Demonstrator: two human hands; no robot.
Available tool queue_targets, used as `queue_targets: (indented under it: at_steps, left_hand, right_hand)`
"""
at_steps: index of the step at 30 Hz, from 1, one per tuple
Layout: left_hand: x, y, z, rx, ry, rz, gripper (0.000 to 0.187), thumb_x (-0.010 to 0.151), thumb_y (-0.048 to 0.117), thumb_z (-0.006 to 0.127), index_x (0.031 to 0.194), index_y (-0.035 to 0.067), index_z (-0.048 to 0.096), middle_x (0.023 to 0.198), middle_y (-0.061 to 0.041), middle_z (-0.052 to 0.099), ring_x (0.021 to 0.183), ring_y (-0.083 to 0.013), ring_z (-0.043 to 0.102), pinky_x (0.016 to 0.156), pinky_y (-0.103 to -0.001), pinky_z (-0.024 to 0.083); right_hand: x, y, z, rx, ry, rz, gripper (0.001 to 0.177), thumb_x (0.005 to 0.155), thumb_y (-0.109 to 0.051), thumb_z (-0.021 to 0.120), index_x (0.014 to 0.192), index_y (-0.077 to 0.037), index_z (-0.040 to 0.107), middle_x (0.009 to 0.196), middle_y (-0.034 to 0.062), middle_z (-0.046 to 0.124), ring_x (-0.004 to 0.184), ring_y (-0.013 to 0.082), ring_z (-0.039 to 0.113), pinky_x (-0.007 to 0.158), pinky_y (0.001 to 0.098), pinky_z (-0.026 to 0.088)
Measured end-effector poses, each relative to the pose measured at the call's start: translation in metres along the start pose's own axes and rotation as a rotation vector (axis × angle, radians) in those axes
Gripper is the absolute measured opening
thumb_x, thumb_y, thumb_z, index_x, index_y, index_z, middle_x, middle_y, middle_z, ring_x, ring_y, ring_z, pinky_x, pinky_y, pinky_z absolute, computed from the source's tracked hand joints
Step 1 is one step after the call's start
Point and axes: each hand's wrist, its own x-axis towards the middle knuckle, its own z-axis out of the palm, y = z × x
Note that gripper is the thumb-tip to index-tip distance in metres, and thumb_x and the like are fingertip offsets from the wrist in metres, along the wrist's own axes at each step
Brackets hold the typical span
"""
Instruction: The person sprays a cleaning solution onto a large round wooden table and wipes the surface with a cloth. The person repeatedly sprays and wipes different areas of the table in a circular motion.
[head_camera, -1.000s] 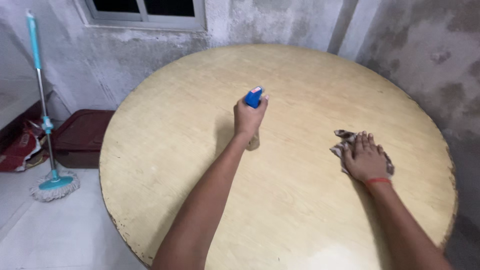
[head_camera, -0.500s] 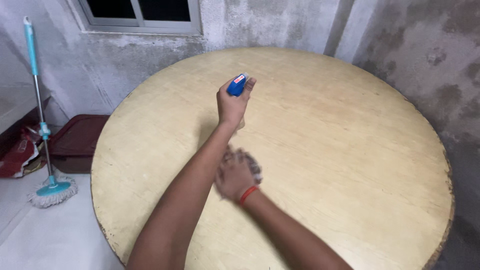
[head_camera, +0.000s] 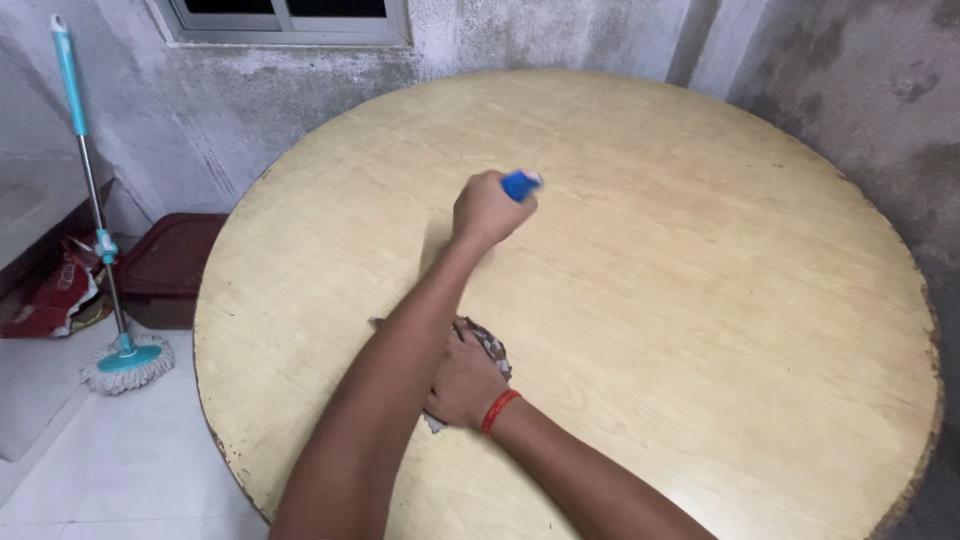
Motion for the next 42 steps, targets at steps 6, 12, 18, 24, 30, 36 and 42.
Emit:
queue_targets:
  at_steps: [6,12,18,24,30,36,42]
  left_hand:
    - [0.024,-0.014,-0.016,0.791,-0.346,0.32,0.023,0.077,0.023,0.079,0.097,0.013,0.081,0.103,-0.011,0.077,0.097,-0.0272,0.075,0.081,-0.041,0.06]
    - [0.02,-0.016,-0.022,0.736,-0.344,0.112,0.028,0.075,0.023,0.077,0.101,0.013,0.078,0.106,-0.013,0.075,0.101,-0.0285,0.072,0.081,-0.042,0.058]
    - [0.005,0.004,-0.033,0.082,0.091,0.097,0.04,0.072,0.044,0.084,0.088,0.008,0.077,0.087,-0.016,0.075,0.085,-0.0347,0.073,0.074,-0.043,0.056]
    - [0.003,0.041,-0.017,-0.678,0.245,-0.015,0.035,0.081,0.034,0.081,0.071,0.002,0.071,0.058,-0.005,0.071,0.051,-0.0139,0.072,0.053,-0.029,0.059]
    - [0.014,0.036,-0.022,-0.791,0.251,0.092,0.031,0.084,0.03,0.083,0.081,0.002,0.072,0.063,-0.002,0.069,0.053,-0.0078,0.068,0.051,-0.025,0.058]
    - [0.004,0.016,-0.008,-0.825,0.145,0.044,0.028,0.085,0.026,0.082,0.098,0.002,0.075,0.067,0.0,0.069,0.055,-0.0058,0.065,0.051,-0.025,0.056]
    - [-0.005,0.003,-0.006,-0.766,0.11,-0.01,0.031,0.088,0.027,0.083,0.097,-0.001,0.076,0.066,-0.001,0.07,0.055,-0.0064,0.065,0.053,-0.025,0.054]
  right_hand:
    - [0.003,0.004,0.006,-0.079,-0.2,0.142,0.054,0.1,-0.043,0.043,0.143,-0.012,0.054,0.154,0.0154,0.049,0.151,0.0355,0.033,0.128,0.0578,0.016]
    - [0.001,0.011,0.018,-0.066,0.032,-0.008,0.064,0.097,-0.04,0.046,0.149,-0.001,0.048,0.157,0.0259,0.042,0.149,0.0412,0.029,0.119,0.0604,0.017]
    - [0.011,0.009,0.013,-0.08,-0.015,0.015,0.067,0.096,-0.042,0.045,0.149,-0.003,0.049,0.156,0.0235,0.044,0.148,0.0388,0.034,0.122,0.0589,0.017]
    - [0.038,0.05,-0.02,-0.011,-0.214,0.455,0.053,0.093,-0.055,0.049,0.122,-0.016,0.069,0.106,0.0157,0.074,0.098,0.0334,0.072,0.09,0.0482,0.056]
    - [-0.052,0.214,-0.068,-0.402,0.053,0.609,0.074,0.099,-0.054,0.04,0.156,-0.006,0.042,0.157,0.0182,0.047,0.129,0.0443,0.053,0.113,0.05,0.039]
    - [-0.205,0.255,-0.136,-0.562,0.081,0.748,0.081,0.103,-0.059,0.024,0.159,-0.001,0.03,0.163,0.0204,0.034,0.154,0.0331,0.025,0.123,0.0479,0.017]
    - [-0.23,0.139,-0.122,-0.513,0.015,0.566,0.08,0.103,-0.05,0.022,0.159,0.007,0.022,0.163,0.0315,0.027,0.151,0.0412,0.021,0.123,0.0506,0.016]
